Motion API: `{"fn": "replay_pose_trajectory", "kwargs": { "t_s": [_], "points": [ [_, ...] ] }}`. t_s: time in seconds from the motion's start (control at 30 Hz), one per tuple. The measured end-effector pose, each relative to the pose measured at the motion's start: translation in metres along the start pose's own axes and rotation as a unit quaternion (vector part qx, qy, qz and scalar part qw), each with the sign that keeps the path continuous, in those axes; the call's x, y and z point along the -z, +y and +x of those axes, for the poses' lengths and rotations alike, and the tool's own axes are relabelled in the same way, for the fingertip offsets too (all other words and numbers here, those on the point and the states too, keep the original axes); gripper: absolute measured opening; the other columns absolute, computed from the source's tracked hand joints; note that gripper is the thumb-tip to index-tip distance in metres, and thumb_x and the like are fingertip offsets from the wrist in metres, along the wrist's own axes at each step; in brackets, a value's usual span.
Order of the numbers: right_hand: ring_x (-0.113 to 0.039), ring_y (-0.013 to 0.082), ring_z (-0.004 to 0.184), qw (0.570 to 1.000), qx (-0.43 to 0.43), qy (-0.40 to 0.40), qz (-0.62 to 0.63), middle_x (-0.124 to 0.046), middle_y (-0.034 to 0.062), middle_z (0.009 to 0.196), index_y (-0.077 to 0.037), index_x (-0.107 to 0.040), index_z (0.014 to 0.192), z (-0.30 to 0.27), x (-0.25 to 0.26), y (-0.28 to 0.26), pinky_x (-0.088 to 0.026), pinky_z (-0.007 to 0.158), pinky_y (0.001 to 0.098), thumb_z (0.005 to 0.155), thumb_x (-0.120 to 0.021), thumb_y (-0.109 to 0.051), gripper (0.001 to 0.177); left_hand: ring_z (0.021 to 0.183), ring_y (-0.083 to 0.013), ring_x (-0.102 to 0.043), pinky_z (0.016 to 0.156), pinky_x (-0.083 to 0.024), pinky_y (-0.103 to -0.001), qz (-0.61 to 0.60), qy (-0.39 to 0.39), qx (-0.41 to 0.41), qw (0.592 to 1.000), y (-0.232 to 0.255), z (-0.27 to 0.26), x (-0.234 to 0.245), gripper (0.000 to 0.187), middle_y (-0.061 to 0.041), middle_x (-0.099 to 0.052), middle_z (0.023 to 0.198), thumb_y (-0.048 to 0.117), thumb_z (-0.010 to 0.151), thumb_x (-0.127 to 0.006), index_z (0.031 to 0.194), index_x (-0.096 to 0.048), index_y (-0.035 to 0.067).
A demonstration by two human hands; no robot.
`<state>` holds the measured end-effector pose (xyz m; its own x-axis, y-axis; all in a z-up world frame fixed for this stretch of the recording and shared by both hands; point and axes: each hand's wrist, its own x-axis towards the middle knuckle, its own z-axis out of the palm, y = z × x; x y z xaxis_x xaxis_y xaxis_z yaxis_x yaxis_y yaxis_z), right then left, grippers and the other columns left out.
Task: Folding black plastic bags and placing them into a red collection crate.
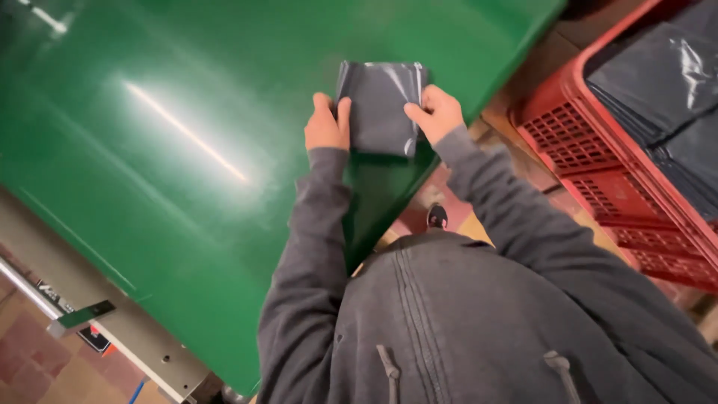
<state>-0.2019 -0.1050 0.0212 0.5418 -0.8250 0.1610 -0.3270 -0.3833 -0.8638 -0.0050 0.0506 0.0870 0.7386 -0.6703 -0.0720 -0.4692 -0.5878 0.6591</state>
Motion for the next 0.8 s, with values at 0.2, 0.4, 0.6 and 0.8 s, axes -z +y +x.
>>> {"fn": "replay_pose_trajectory", "kwargs": {
  "t_s": [0.2,0.4,0.6,0.8],
  "points": [
    [-0.066,0.0169,0.048,0.983,-0.149,-0.049,0.099,-0.072,0.0044,0.068,-0.01,-0.063,0.084,0.046,-0.004,0.057,-0.054,0.035,0.0255,0.084,-0.08,-0.019,0.019,0.094,-0.0481,-0.071,0.086,-0.055,-0.056,0.078,-0.021,0.058,0.995,-0.013,0.053,-0.078,0.052,-0.017,-0.075,0.096,0.07,0.099,-0.041,0.109,-0.045,0.019],
    [-0.073,0.0233,0.076,0.978,-0.144,-0.124,-0.082,-0.072,-0.0046,0.071,-0.02,-0.06,0.092,0.048,0.005,0.045,-0.058,0.074,0.0397,0.08,-0.079,-0.041,0.03,0.09,-0.041,-0.072,0.082,-0.058,-0.05,0.175,0.04,0.038,0.983,-0.008,0.043,-0.093,0.048,-0.013,-0.069,0.099,0.067,0.1,-0.043,0.105,-0.042,0.019],
    [-0.063,0.0354,0.115,0.929,0.044,-0.103,-0.354,-0.06,0.0071,0.128,-0.019,-0.04,0.146,0.07,0.029,-0.013,-0.057,0.091,0.0535,0.062,-0.09,-0.048,0.102,0.096,-0.044,-0.067,0.075,-0.058,-0.061,0.164,0.028,0.008,0.986,-0.024,0.071,-0.106,0.054,-0.014,-0.064,0.096,0.058,0.084,-0.077,0.102,-0.061,0.01],
    [-0.038,0.0413,0.15,0.94,0.182,-0.229,-0.175,-0.051,0.0211,0.154,-0.017,-0.02,0.164,0.087,0.083,-0.005,-0.027,0.125,0.0604,0.095,-0.074,-0.04,0.09,0.102,-0.0401,-0.06,0.084,-0.054,-0.046,0.024,0.06,-0.282,0.957,0.063,0.009,-0.081,0.037,-0.011,-0.048,0.106,0.016,0.088,-0.081,0.114,-0.055,0.008]
  ]
}}
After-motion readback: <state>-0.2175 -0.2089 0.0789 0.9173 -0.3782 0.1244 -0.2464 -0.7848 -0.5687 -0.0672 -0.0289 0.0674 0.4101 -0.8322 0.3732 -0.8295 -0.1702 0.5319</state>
